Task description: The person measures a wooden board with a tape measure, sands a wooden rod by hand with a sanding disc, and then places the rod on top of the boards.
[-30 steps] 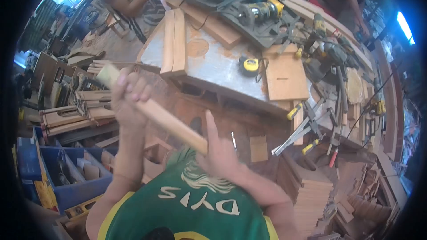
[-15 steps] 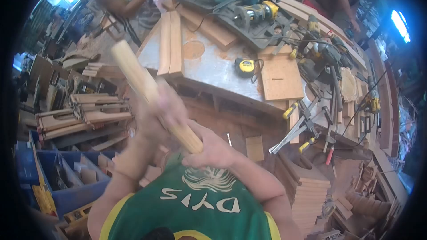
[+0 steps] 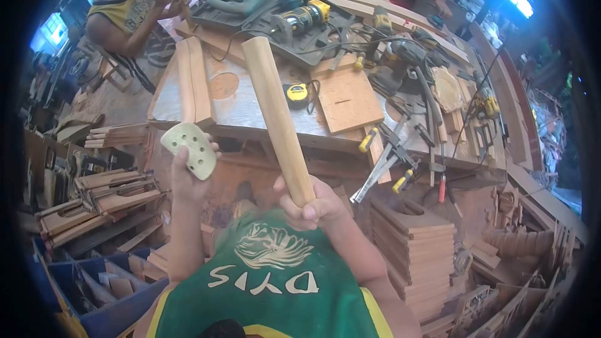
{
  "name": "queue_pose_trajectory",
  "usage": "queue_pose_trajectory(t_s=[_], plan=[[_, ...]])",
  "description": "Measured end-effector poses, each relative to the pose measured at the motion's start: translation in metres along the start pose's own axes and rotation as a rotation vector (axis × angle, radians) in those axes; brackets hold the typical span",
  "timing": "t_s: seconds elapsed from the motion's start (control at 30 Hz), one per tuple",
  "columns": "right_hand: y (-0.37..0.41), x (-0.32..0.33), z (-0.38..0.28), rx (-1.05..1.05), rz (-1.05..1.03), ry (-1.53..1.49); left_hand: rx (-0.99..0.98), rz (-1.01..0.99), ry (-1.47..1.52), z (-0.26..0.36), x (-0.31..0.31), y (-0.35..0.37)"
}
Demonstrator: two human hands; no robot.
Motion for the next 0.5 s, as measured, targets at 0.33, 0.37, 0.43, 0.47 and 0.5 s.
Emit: queue_pose_trajectory(t_s=[0.33,0.37,0.43,0.47,0.5], plan=[[-0.006,-0.010,0.035,-0.047,-0.159,-0.206,0.014,-0.202,-0.101,-0.031,-0.067,0.032],[-0.007,-0.011,0.039,-0.032,-0.179,-0.202,0.035,-0.203,-0.076,-0.036,-0.073,0.038],[-0.010,-0.011,0.043,-0.053,-0.174,-0.190,0.117,-0.268,-0.059,-0.047,-0.080,0.039],[-0.011,-0.010,0.046,-0.061,-0.171,-0.183,0.160,-0.302,-0.051,-0.052,-0.084,0.039],[-0.011,-0.008,0.050,-0.089,-0.155,-0.165,0.190,-0.274,-0.057,-0.051,-0.093,0.040]])
Point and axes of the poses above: each hand's wrist, its own y-axis away from the middle knuckle, its own x-axis out of the back of the hand, z = x × y, the point moved 6 cm from there along -y, towards the middle knuckle, and after that the axes turned 12 degrees about x, right-handed, at the moved point
